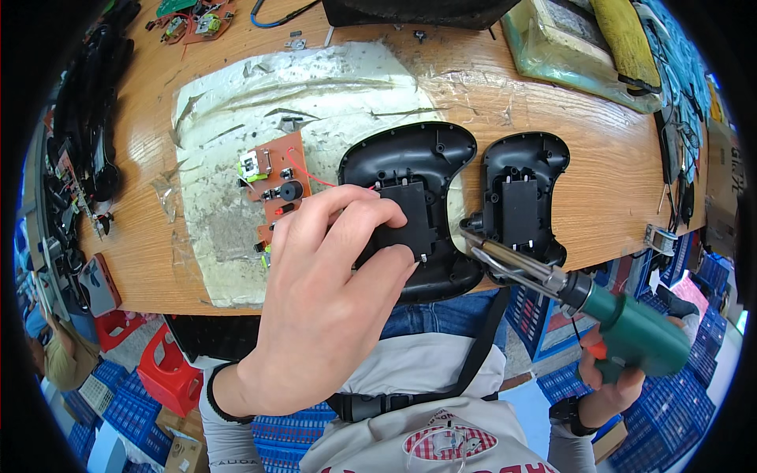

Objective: Soldering components onto electronic circuit boards of game controllers.

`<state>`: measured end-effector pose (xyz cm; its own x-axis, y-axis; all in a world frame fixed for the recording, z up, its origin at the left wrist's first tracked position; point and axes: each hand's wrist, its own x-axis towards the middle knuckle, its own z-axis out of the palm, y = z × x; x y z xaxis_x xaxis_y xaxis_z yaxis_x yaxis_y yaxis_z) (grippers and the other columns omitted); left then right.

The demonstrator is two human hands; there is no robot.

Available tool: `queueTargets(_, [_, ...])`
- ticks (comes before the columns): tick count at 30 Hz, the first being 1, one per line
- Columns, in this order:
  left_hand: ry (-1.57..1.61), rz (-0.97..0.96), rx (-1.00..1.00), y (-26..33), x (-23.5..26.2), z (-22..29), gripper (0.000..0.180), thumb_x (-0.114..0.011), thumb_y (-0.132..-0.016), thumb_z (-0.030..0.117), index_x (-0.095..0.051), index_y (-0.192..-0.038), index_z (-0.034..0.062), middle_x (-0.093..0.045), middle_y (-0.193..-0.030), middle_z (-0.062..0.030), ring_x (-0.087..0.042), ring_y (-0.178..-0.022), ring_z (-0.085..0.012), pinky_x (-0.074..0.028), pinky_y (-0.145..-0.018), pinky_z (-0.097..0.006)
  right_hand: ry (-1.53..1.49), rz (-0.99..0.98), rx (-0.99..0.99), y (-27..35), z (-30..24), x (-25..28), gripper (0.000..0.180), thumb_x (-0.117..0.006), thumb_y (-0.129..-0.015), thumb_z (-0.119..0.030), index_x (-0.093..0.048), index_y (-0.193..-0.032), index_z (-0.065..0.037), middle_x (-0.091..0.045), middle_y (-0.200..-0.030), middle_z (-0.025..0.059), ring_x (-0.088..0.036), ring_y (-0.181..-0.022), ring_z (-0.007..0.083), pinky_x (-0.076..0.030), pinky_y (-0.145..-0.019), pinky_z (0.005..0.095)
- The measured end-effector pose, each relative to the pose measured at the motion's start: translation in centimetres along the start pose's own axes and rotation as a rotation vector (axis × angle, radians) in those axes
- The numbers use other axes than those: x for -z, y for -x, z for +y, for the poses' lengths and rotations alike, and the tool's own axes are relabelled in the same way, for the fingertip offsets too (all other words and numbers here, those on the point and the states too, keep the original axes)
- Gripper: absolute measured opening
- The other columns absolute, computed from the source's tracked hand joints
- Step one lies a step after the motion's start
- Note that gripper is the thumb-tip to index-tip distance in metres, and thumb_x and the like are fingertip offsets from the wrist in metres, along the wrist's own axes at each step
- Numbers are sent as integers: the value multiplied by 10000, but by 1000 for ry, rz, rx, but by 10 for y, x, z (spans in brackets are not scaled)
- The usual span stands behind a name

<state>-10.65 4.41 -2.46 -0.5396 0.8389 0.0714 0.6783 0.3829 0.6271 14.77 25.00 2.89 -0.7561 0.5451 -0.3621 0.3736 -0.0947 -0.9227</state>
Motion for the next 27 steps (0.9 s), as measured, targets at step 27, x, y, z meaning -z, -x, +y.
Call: queueTargets(27, [-27, 2, -29, 0, 1, -1, 174, -696, -621, 30, -593, -760, 47, -531, -998, -53, -508, -1001, -258, -381, -792, -389, -484, -287, -178, -35, 15, -7, 828, -429, -823, -673, -434, -1044, 125, -420, -473, 23, -356, -355, 70, -290, -326, 214])
